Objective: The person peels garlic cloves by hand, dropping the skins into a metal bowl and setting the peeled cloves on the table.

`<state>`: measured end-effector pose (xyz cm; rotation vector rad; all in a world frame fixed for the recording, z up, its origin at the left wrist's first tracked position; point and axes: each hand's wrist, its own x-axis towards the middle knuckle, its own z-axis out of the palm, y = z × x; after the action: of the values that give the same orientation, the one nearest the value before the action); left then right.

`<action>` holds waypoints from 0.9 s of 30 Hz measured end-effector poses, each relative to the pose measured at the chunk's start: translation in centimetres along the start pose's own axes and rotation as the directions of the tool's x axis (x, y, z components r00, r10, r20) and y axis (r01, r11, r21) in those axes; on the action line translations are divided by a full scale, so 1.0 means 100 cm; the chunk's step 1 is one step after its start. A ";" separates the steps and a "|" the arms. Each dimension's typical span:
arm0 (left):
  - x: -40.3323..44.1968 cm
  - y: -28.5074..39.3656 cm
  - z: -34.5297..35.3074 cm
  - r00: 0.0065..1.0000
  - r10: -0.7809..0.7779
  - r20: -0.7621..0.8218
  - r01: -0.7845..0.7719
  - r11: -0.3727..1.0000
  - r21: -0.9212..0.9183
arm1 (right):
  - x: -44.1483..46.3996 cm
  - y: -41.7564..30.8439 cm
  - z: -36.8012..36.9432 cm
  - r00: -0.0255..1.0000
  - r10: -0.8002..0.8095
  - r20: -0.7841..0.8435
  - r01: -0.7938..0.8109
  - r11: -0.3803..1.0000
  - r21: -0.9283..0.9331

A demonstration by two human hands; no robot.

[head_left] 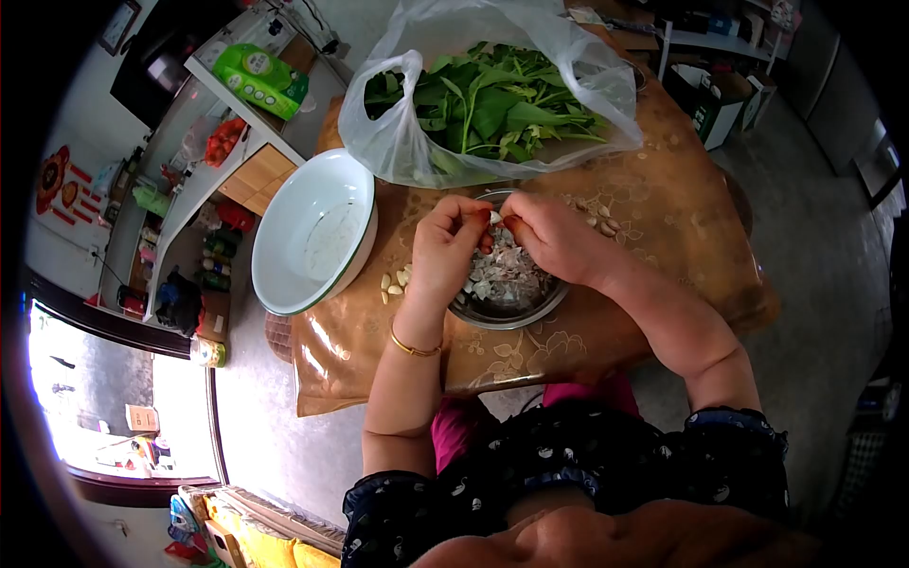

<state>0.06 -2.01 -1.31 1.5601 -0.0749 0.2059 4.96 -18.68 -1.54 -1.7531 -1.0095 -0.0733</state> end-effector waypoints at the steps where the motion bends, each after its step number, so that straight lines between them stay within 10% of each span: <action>1: -0.001 0.000 0.001 1.000 0.014 0.010 -0.014 1.000 0.023 | 0.000 0.000 0.000 1.000 0.005 0.007 -0.005 1.000 -0.017; 27: -0.001 -0.005 0.004 0.999 0.020 0.050 -0.022 0.999 0.025 | 0.000 -0.002 0.001 0.993 -0.104 -0.047 0.096 0.984 -0.153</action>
<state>0.05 -2.41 -1.81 1.5902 -0.1280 0.1854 4.80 -18.58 -1.40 -1.8256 -1.0750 -0.2659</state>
